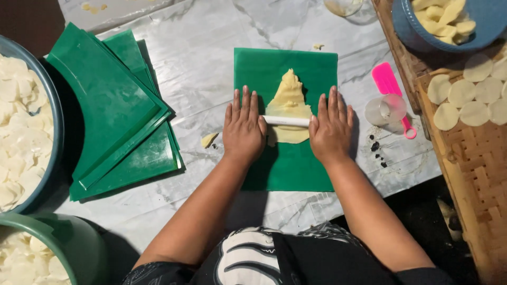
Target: Rolling out small portions of yellow dough into very thin sheets using a rolling pin on a plastic mat.
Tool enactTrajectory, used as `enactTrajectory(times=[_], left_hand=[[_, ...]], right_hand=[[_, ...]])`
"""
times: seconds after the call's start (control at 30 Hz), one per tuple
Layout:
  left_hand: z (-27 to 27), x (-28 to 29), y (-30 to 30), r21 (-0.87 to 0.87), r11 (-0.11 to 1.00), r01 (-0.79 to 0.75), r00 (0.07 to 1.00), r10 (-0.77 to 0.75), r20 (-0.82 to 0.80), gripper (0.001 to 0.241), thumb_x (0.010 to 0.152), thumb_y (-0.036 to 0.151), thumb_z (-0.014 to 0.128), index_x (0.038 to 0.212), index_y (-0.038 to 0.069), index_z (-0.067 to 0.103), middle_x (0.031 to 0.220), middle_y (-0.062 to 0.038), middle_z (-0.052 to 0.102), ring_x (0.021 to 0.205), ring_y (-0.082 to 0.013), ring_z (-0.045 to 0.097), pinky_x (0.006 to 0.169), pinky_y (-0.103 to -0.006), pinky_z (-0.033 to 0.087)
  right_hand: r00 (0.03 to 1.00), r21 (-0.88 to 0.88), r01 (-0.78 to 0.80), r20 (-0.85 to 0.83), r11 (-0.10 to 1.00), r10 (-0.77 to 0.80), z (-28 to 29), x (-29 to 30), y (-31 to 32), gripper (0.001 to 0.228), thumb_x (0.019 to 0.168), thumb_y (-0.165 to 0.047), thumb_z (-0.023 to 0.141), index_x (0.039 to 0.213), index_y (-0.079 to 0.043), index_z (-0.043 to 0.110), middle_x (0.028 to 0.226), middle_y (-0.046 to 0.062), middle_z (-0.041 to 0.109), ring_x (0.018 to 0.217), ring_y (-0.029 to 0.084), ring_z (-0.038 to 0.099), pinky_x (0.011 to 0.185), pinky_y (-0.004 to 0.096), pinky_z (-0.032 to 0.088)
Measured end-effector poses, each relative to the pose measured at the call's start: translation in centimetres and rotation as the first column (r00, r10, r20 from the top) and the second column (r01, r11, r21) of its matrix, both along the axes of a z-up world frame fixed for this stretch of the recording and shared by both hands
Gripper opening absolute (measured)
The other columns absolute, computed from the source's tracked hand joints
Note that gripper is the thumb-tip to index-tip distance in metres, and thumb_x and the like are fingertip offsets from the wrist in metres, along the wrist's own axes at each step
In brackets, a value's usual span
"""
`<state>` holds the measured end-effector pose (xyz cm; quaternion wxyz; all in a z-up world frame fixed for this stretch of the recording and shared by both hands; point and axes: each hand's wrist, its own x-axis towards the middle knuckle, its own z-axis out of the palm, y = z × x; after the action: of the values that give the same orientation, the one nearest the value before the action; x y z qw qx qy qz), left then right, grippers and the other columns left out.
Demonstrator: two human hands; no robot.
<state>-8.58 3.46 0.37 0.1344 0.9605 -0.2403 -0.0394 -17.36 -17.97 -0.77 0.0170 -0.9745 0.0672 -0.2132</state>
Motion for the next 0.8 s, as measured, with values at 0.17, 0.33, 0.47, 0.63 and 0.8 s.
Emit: enactTrajectory(times=[0.17, 0.33, 0.47, 0.63, 0.8], left_hand=[[-1.9, 3.0, -1.1, -0.006, 1.000, -0.004, 0.999, 0.005, 0.052, 0.064, 0.103, 0.037, 0.039, 0.161, 0.010, 0.038, 0.172, -0.013, 0.024, 0.159, -0.0333, 0.019, 0.127, -0.0526, 0.016], [-1.5, 2.1, -0.9, -0.027, 0.999, 0.031, 0.996, -0.029, 0.089, 0.066, 0.103, 0.035, 0.041, 0.163, 0.011, 0.033, 0.173, -0.012, 0.021, 0.159, -0.0339, 0.019, 0.128, -0.0527, 0.018], [-2.2, 3.8, -1.8, -0.026, 1.000, -0.010, 0.994, 0.013, 0.108, 0.070, 0.101, 0.036, 0.041, 0.165, 0.010, 0.029, 0.173, -0.013, 0.020, 0.160, -0.0364, 0.017, 0.127, -0.0548, 0.019], [-0.9, 1.6, -0.7, -0.042, 0.999, 0.003, 0.994, 0.002, 0.107, 0.068, 0.105, 0.036, 0.037, 0.167, 0.010, 0.023, 0.175, -0.012, 0.013, 0.161, -0.0351, 0.012, 0.128, -0.0504, 0.019], [-1.6, 1.8, -0.2, -0.022, 0.999, 0.041, 0.997, -0.039, 0.071, 0.065, 0.107, 0.038, 0.034, 0.164, 0.008, 0.028, 0.173, -0.014, 0.020, 0.160, -0.0357, 0.017, 0.125, -0.0477, 0.023]], right_hand=[[0.992, -0.113, -0.045, 0.114, 0.993, 0.058, -3.5, 1.4, -3.7, 0.042, 0.108, -0.048, 0.053, 0.075, -0.024, 0.049, 0.074, -0.005, 0.044, 0.072, 0.019, 0.058, 0.064, 0.035, 0.045], [0.996, -0.086, -0.021, 0.088, 0.996, 0.029, -3.5, -0.4, -2.5, 0.035, 0.103, -0.040, 0.051, 0.072, -0.026, 0.046, 0.070, -0.005, 0.041, 0.066, 0.018, 0.055, 0.058, 0.034, 0.044], [0.996, -0.056, 0.043, 0.082, 0.997, -0.039, -1.0, 1.5, -1.1, 0.018, 0.090, -0.027, 0.057, 0.104, -0.016, 0.059, 0.109, 0.007, 0.053, 0.096, 0.030, 0.062, 0.074, 0.046, 0.048], [0.999, -0.005, -0.027, 0.045, 1.000, 0.028, 0.5, -0.8, 0.6, 0.048, 0.099, -0.017, 0.052, 0.143, 0.000, 0.061, 0.151, 0.024, 0.053, 0.139, 0.038, 0.052, 0.105, 0.049, 0.040], [0.999, -0.006, 0.013, -0.030, 1.000, -0.013, -1.6, -0.1, -0.3, 0.052, 0.106, -0.026, 0.047, 0.149, -0.002, 0.060, 0.162, 0.022, 0.047, 0.152, 0.037, 0.038, 0.116, 0.070, 0.014]])
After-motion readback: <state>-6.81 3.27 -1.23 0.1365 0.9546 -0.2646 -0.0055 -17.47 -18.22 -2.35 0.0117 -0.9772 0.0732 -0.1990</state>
